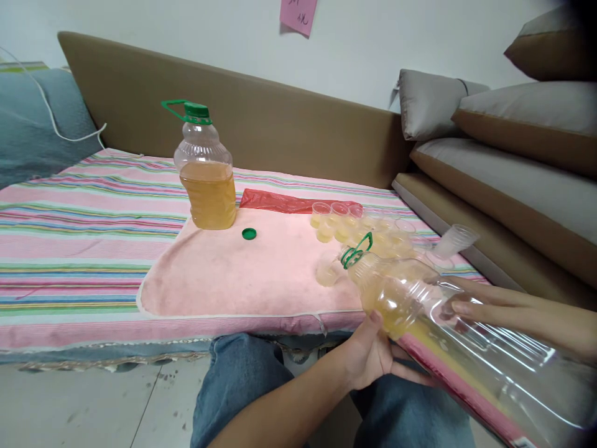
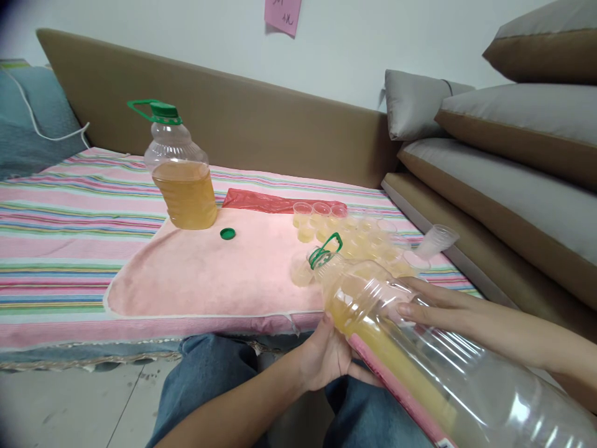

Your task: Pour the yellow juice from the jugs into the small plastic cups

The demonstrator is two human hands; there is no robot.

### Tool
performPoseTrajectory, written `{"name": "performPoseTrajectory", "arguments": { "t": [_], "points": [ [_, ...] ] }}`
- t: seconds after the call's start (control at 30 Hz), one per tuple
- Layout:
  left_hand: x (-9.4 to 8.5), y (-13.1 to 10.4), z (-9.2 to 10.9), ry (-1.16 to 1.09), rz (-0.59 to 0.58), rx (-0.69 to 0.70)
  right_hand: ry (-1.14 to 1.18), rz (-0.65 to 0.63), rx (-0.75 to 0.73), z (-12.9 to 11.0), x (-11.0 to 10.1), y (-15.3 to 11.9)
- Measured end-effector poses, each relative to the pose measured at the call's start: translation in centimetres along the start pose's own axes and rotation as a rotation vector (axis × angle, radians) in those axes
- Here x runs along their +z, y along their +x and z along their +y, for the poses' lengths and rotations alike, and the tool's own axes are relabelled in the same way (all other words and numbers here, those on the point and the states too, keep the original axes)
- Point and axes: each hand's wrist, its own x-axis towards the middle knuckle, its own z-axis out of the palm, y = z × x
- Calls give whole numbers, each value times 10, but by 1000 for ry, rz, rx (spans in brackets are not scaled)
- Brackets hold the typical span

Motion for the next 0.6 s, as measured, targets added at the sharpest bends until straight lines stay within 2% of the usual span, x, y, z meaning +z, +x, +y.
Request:
{"name": "performPoseTrajectory", "arguments": {
  "t": [0.6],
  "points": [
    [1,-1,1,-8,-20,10,9,7,51,-2,0,1]
  ]
}}
